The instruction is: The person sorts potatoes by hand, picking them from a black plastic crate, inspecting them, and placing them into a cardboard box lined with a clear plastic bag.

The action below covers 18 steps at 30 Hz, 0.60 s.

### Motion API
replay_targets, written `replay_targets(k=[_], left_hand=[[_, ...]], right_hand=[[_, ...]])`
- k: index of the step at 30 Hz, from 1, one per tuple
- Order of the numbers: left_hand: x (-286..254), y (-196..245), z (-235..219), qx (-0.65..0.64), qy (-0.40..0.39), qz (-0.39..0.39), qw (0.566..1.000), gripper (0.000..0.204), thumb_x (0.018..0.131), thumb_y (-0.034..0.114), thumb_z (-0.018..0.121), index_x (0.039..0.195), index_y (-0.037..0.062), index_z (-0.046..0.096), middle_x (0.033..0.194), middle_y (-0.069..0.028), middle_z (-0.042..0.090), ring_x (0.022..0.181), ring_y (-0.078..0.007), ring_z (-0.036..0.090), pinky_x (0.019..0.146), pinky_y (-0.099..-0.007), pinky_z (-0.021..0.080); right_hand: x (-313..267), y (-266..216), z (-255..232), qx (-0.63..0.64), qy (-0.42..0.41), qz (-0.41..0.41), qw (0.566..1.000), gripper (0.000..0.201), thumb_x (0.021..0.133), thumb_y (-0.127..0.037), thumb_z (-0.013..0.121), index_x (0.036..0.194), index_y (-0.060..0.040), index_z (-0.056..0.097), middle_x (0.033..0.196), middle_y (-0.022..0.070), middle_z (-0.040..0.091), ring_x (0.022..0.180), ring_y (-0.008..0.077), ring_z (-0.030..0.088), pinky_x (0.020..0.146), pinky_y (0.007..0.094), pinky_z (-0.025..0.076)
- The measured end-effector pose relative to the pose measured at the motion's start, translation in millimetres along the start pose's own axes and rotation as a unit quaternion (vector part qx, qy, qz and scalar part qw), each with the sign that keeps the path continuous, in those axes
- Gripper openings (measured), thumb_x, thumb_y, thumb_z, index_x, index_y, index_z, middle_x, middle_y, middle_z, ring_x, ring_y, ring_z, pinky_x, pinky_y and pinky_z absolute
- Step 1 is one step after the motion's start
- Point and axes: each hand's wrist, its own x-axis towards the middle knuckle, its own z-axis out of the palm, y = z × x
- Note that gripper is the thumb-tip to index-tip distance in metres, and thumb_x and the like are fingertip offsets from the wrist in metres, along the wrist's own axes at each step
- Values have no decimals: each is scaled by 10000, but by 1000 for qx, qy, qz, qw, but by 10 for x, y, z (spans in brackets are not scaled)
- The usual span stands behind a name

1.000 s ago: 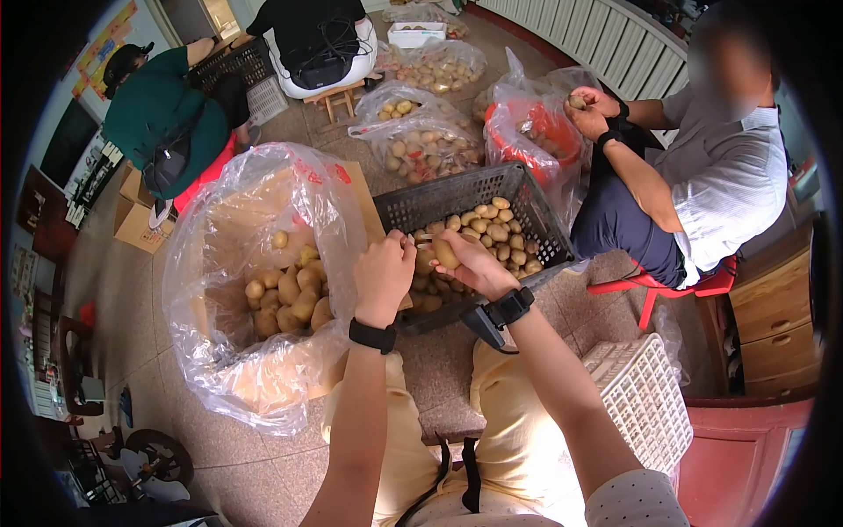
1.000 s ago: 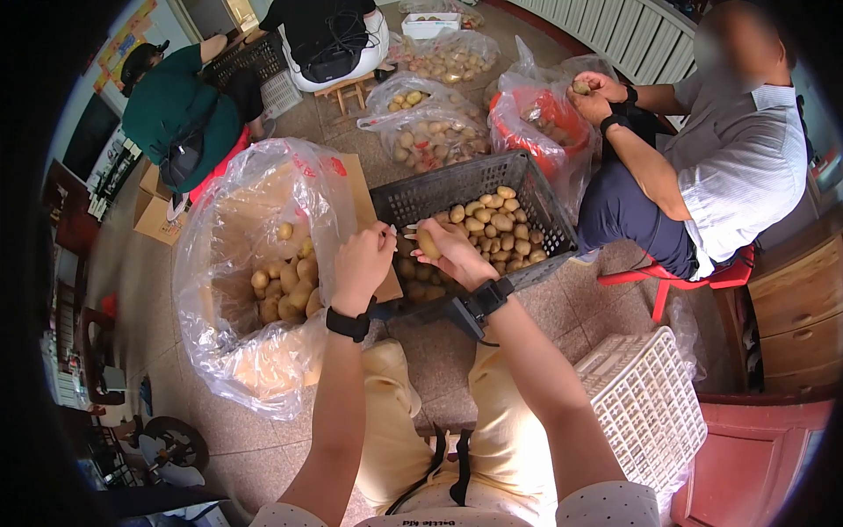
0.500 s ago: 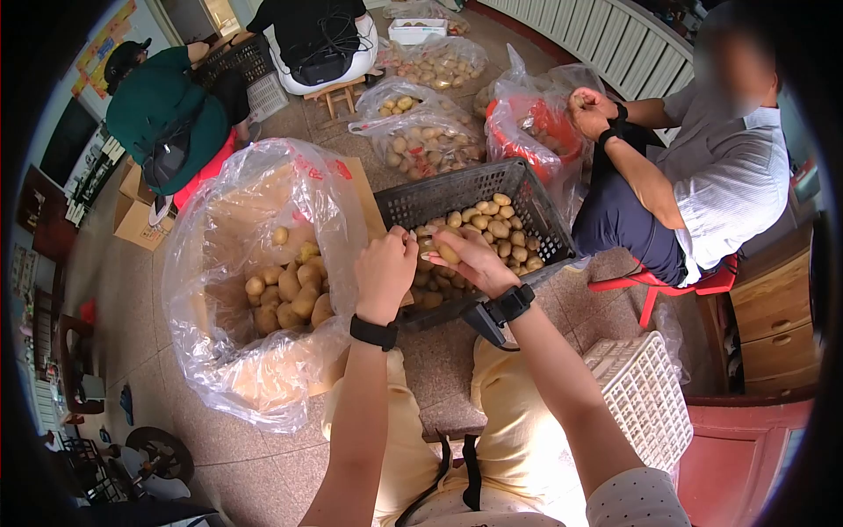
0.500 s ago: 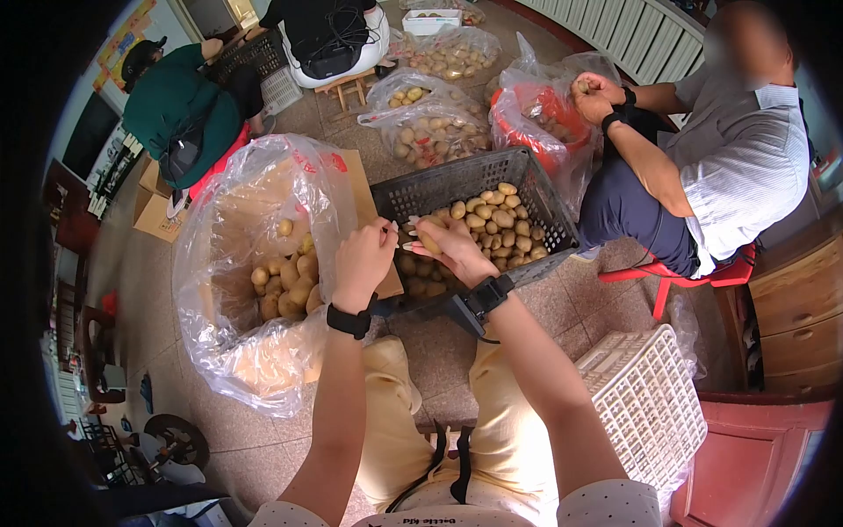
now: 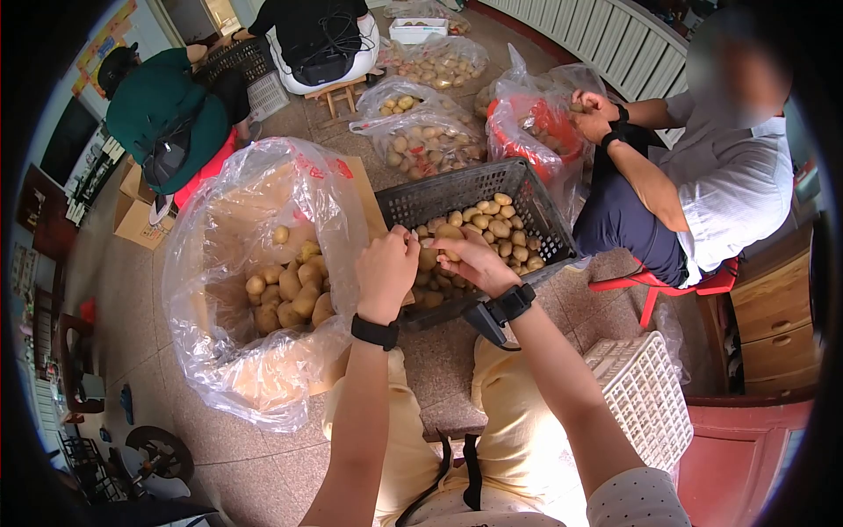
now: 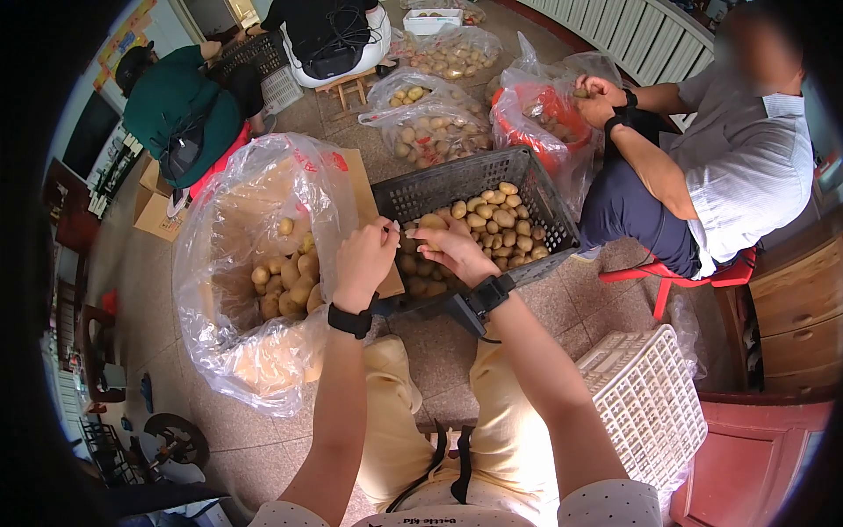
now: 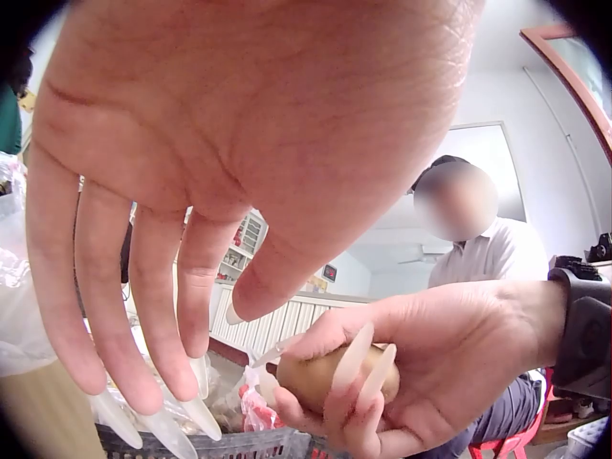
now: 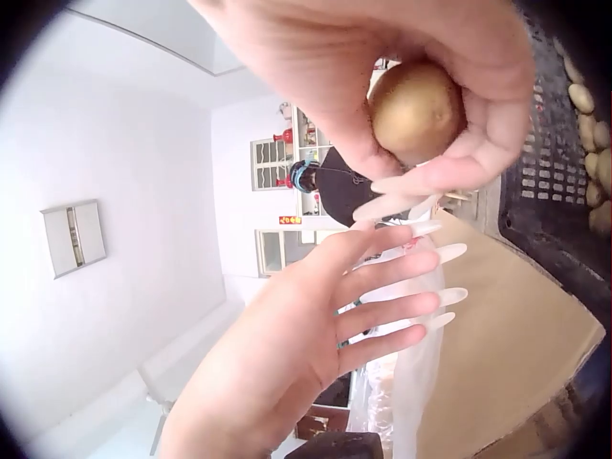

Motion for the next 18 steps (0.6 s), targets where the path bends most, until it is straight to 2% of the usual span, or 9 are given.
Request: replay_targets(k=[4,8,11,16,18], left_hand=[[7,0,14,5,-6,-6,1000,238,878,291,498,868,83,613,728,-109,649,705,-340,624,639,-438,487],[11,-1,8,2,-11,-8,1000,240,881,287,492,856,81,611,734,-117,650,710,-341,623,641,-443,485],[10,9,-5,4,-13,-16,1000,237,877,280,492,871,80,617,742,-126,649,715,-352,619,645,-454,481],[14,41,-40,-21,2,-50,999,251,863,267,495,955,78,632,803,-151,653,774,-368,617,689,-454,477],[25,72,-55,-30,-3,-53,998,261,865,271,489,958,72,631,821,-156,654,798,-363,617,705,-446,476]], right_hand=[[9,-9,-35,36,-35,30,998,314,860,-236,603,1089,-38,517,976,68,616,788,134,615,700,213,508],[2,-11,-14,39,-37,21,998,333,874,-247,581,1118,-30,518,1003,78,623,818,147,623,719,213,507],[-9,-43,37,41,-34,32,998,378,875,-306,577,1119,-26,505,1007,79,626,810,147,621,730,219,500],[-10,-89,91,-25,-53,26,998,560,877,-524,476,1132,-26,470,1016,86,619,795,141,616,719,238,490],[-44,-110,141,-35,-47,26,998,572,884,-539,447,1127,-22,471,1007,88,616,785,142,616,717,241,491]])
